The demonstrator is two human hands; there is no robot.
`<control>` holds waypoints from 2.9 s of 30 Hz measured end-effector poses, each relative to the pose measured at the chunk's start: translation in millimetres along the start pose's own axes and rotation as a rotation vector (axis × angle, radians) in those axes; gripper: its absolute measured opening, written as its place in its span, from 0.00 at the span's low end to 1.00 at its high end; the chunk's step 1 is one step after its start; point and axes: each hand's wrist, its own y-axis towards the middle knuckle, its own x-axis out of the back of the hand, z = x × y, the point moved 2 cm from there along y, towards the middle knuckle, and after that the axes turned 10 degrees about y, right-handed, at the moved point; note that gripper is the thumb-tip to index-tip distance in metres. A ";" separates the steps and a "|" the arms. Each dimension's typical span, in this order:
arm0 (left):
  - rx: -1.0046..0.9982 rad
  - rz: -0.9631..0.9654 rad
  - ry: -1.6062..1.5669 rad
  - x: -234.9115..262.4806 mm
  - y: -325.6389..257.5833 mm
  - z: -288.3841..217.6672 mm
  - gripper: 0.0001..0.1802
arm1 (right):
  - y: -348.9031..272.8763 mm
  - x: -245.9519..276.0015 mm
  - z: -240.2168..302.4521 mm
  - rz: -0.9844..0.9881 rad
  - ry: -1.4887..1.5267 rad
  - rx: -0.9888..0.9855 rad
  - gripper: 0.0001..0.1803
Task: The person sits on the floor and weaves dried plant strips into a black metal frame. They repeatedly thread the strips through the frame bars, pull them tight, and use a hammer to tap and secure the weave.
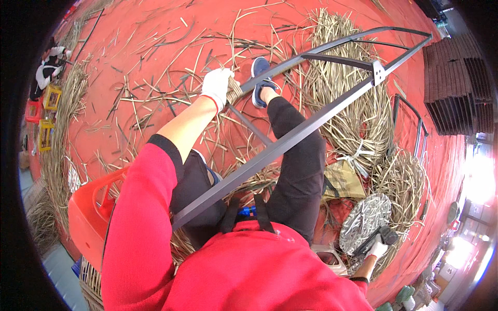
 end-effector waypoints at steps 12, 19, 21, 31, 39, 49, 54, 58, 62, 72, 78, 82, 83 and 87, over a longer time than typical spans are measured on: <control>0.030 0.003 -0.015 -5.6 8.4 -8.0 0.06 | -123.5 -199.4 211.7 1.030 0.491 0.109 0.27; -0.009 0.015 0.042 -8.9 -3.0 -28.2 0.08 | -253.0 -371.3 282.8 1.471 0.541 0.130 0.25; 0.011 0.011 0.040 -8.1 -2.9 -30.4 0.08 | -280.3 -399.0 300.9 1.507 0.505 0.147 0.24; 0.025 0.056 0.002 -8.6 -12.1 -42.6 0.10 | -275.7 -420.0 347.4 1.342 0.012 0.677 0.21; -0.136 0.209 0.337 20.2 -52.7 -90.5 0.10 | -276.1 -445.9 324.3 1.132 -0.737 0.828 0.18; -0.164 0.183 0.363 -1.6 -49.9 -99.4 0.11 | -283.9 -475.8 268.1 1.153 0.147 1.323 0.17; -0.175 0.173 0.397 -3.5 -49.9 -99.1 0.12 | -289.9 -480.0 263.3 1.108 0.160 1.358 0.19; -0.023 0.152 0.325 0.0 -41.5 -97.5 0.14 | -280.4 -470.5 275.7 1.192 0.113 1.296 0.17; 0.028 0.145 0.174 1.4 -23.9 -89.9 0.12 | -270.1 -462.0 304.0 1.157 -0.009 1.285 0.18; 0.111 0.164 0.137 11.6 3.3 -62.3 0.11 | -268.6 -440.2 340.0 1.331 0.162 0.938 0.26; 0.126 0.120 0.049 13.2 1.7 -55.2 0.11 | -264.4 -438.8 341.1 1.359 0.048 0.997 0.26; 0.041 0.160 0.087 4.4 -5.0 -66.7 0.12 | -263.1 -443.2 337.5 1.391 0.023 1.069 0.27; -0.016 0.176 0.145 0.4 -5.5 -70.6 0.12 | -263.3 -444.3 336.0 1.395 0.017 1.081 0.27; -0.479 0.132 0.785 -15.3 -5.1 -86.3 0.13 | -263.6 -446.3 330.8 1.409 -0.033 1.088 0.28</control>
